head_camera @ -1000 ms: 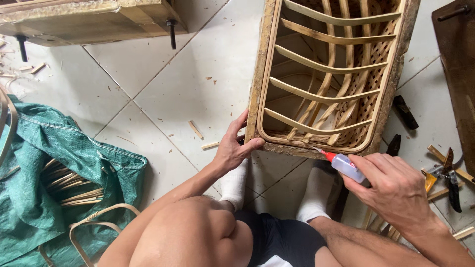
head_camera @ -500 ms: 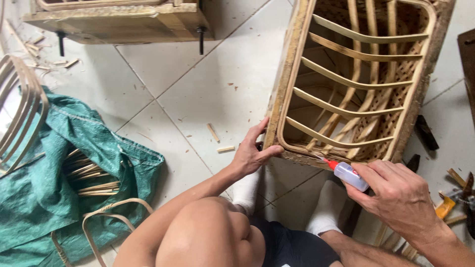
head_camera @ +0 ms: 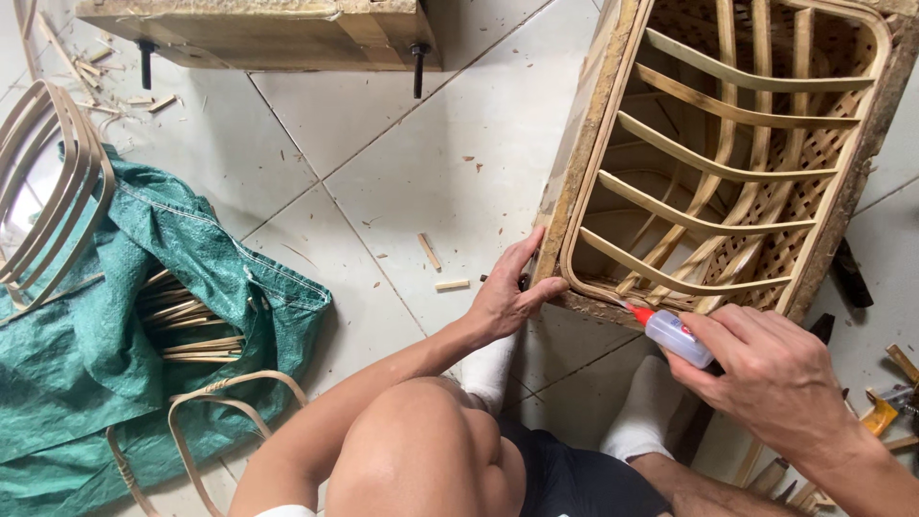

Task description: The person inserts thin wooden strips into a rectangular basket frame, secures them with a hammer, and applies glue along the joints. The person works on the basket while sitting on the floor.

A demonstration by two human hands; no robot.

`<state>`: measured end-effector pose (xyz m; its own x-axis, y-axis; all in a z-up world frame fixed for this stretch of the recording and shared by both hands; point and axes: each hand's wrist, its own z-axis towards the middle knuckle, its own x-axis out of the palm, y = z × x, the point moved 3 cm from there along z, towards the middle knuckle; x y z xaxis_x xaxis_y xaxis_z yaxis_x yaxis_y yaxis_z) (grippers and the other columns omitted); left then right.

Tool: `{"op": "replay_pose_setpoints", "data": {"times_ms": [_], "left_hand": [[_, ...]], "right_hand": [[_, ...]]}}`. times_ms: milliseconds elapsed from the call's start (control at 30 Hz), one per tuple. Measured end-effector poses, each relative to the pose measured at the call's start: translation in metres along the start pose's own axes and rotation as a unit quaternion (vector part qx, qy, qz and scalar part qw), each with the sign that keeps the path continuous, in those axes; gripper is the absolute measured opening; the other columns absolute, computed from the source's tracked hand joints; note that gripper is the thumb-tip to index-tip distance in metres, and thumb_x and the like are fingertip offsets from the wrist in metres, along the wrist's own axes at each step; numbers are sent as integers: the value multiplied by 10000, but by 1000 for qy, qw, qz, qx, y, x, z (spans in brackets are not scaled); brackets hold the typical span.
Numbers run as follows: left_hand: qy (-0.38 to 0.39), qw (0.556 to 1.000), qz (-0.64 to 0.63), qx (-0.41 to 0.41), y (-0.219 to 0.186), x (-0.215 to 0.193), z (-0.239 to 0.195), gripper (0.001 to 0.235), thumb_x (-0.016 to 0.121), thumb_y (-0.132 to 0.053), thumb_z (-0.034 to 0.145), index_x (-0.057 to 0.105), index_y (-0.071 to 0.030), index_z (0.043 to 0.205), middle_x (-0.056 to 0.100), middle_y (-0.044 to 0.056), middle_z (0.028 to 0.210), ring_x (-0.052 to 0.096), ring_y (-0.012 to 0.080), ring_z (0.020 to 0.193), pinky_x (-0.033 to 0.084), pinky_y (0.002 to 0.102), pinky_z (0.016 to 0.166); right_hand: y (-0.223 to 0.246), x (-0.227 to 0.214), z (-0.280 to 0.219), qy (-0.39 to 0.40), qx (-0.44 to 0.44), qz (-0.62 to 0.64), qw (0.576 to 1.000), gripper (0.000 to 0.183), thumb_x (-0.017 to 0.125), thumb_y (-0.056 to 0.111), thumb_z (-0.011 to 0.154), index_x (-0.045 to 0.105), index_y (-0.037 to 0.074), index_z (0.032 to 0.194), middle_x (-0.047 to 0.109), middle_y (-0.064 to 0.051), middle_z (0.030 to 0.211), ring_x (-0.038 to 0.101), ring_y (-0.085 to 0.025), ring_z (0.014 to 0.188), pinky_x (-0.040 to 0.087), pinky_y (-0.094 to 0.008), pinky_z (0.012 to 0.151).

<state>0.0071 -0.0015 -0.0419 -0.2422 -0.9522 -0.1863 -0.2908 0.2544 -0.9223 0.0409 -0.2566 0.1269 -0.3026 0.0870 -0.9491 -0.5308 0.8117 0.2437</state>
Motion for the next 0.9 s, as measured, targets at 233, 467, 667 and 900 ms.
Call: {"op": "replay_pose_setpoints", "data": {"times_ms": [233,467,667,900], "left_hand": [[-3,1000,14,15,-1,0,0,857,703,-421,956,292,-88,1630,471,212,1528,460,335,1427,408,421,1166],[3,1000,24,10,0,-1,0,874,687,-458,959,272,-94,1636,446,217,1550,427,346,1446,390,432,1171],[3,1000,9,-2,-6,-1,0,862,674,-454,959,277,-105,1639,465,205,1533,444,326,1434,425,418,1150],[34,964,-228,-130,-7,-5,1,877,738,-365,881,324,-98,1606,500,130,1547,587,224,1239,505,378,1024]], "right_hand": [[9,-4,10,23,-15,-5,1000,419,893,335,708,749,68,997,655,-52,704,654,-211,614,549,-359,608],[0,10,-2,37,-28,-47,998,324,862,316,752,739,79,936,662,-37,715,660,-195,649,551,-346,651],[-33,7,-6,60,-67,-126,988,442,800,392,830,757,120,1176,765,-63,972,714,-170,803,593,-312,742],[-54,-19,66,-75,-148,-138,977,411,715,191,876,702,86,1273,734,-120,1202,726,-239,995,615,-345,901]]}}
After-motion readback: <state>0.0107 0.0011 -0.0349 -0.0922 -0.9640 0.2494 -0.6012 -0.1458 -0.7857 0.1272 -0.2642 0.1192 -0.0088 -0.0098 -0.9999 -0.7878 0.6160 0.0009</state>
